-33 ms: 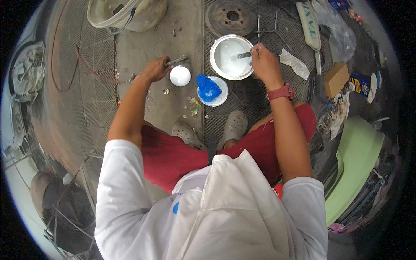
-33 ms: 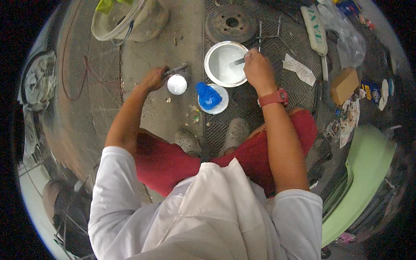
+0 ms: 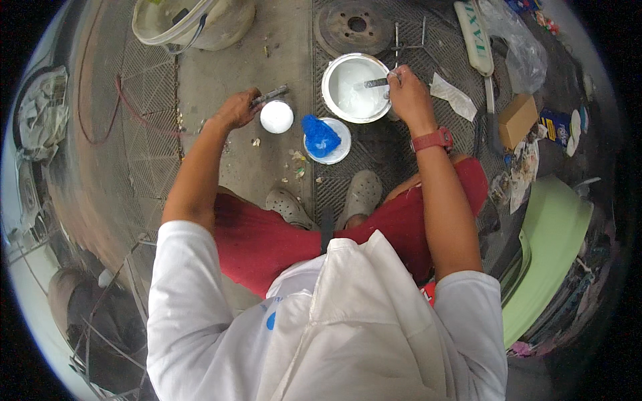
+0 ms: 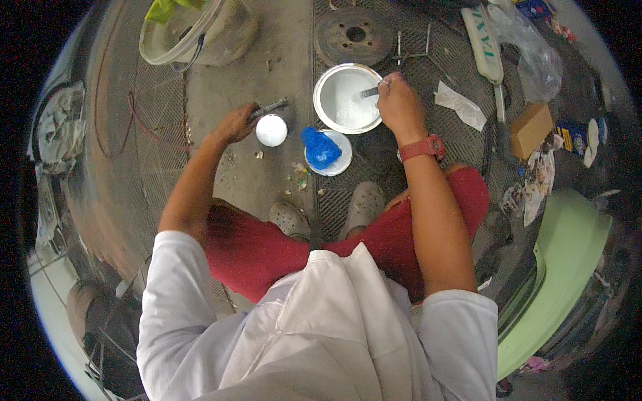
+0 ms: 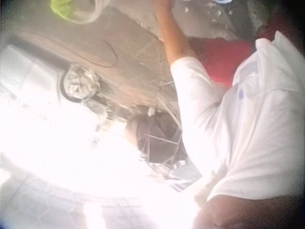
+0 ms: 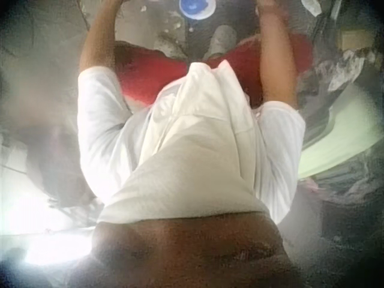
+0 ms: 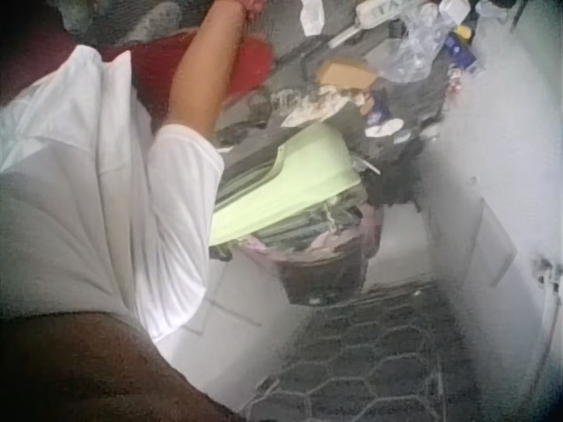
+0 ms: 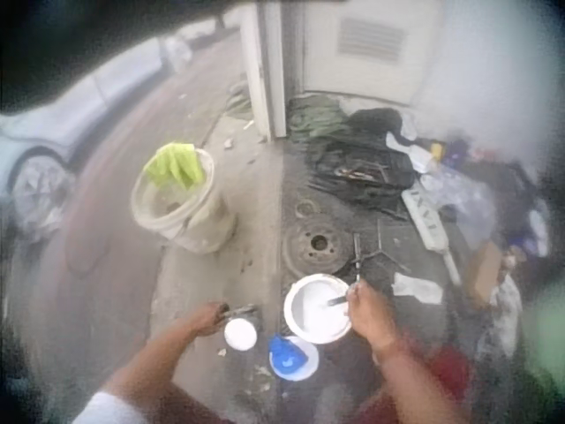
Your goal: The person prepares white paint by mixing it with a blue filter and pours it into a spray gun. They then spray paint the side of a white car, covering the door and rear quarter panel with even strokes.
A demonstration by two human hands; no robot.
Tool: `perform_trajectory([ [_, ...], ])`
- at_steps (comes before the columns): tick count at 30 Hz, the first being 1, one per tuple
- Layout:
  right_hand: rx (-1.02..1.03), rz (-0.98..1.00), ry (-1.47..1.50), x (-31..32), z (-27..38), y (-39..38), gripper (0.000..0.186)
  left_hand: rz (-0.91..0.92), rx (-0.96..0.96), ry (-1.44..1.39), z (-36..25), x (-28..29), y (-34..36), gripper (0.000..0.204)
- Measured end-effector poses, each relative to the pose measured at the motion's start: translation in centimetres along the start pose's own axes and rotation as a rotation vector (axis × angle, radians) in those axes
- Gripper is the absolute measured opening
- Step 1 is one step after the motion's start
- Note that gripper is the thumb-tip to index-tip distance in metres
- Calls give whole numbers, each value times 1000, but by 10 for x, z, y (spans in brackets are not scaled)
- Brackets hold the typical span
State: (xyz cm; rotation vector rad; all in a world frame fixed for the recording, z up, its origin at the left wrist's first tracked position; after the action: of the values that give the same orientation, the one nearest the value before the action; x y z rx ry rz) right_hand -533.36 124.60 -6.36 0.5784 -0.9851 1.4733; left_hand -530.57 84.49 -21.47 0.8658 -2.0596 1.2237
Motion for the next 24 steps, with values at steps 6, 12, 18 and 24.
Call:
perform_trajectory([
  [6, -407, -58, 413, -26, -70, -12, 68, -183, 90, -398, -18, 56, -49, 40],
  [12, -677, 284, 1202, -120, -64, -52, 80, -522, 91, -391, -60, 115, -94, 35],
  [18, -627, 324, 1335, -131, -66, -46, 58, -558, 264, -549, -55, 99, -81, 39],
  [24, -668, 177, 1366, -123, -73, -46, 46, -559, 228, -472, -61, 106, -82, 44],
])
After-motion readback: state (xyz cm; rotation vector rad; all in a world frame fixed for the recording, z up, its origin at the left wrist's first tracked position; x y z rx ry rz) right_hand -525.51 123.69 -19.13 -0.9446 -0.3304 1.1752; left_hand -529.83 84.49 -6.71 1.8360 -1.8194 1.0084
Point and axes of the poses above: each hand's wrist, its own y-axis towards the middle knuckle, its own x-axis out of the back of the hand, z = x × y, the point moved 10 cm from there along y, towards the middle knuckle, and after that the axes turned 1 degree about -x, right-handed, at the moved point
